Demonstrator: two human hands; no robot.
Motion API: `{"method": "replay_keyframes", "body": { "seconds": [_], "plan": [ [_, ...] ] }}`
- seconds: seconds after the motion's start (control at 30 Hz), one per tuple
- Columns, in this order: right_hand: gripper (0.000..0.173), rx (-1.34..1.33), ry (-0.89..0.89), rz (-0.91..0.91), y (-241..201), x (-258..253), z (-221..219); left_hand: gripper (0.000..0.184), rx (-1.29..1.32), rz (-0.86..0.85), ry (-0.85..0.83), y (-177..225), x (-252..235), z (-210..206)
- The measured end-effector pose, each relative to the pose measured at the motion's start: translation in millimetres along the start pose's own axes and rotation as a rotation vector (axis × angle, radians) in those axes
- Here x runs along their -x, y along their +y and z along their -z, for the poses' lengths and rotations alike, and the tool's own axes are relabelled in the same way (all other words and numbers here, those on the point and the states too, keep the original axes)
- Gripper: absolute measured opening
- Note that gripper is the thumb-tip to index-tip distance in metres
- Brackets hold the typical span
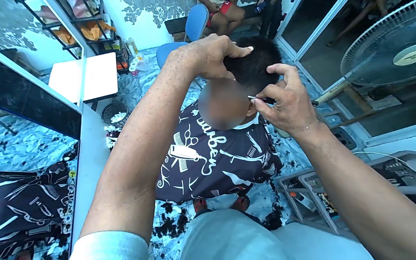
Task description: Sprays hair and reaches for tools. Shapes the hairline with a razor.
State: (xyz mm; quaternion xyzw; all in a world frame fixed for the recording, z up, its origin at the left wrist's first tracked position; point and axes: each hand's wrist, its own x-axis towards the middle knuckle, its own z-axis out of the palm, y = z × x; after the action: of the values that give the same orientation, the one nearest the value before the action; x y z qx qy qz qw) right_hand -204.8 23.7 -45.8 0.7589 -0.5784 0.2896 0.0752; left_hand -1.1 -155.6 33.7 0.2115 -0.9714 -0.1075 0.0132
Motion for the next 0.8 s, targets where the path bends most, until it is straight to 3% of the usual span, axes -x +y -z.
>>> {"method": "replay_keyframes", "body": {
  "seconds": [0.8],
  "plan": [
    [0.023, -0.004, -0.010, 0.018, 3.8, 1.0, 0.7, 0.079, 0.015, -0.004, 0.009, 3.1, 1.9, -0.1]
  ]
}}
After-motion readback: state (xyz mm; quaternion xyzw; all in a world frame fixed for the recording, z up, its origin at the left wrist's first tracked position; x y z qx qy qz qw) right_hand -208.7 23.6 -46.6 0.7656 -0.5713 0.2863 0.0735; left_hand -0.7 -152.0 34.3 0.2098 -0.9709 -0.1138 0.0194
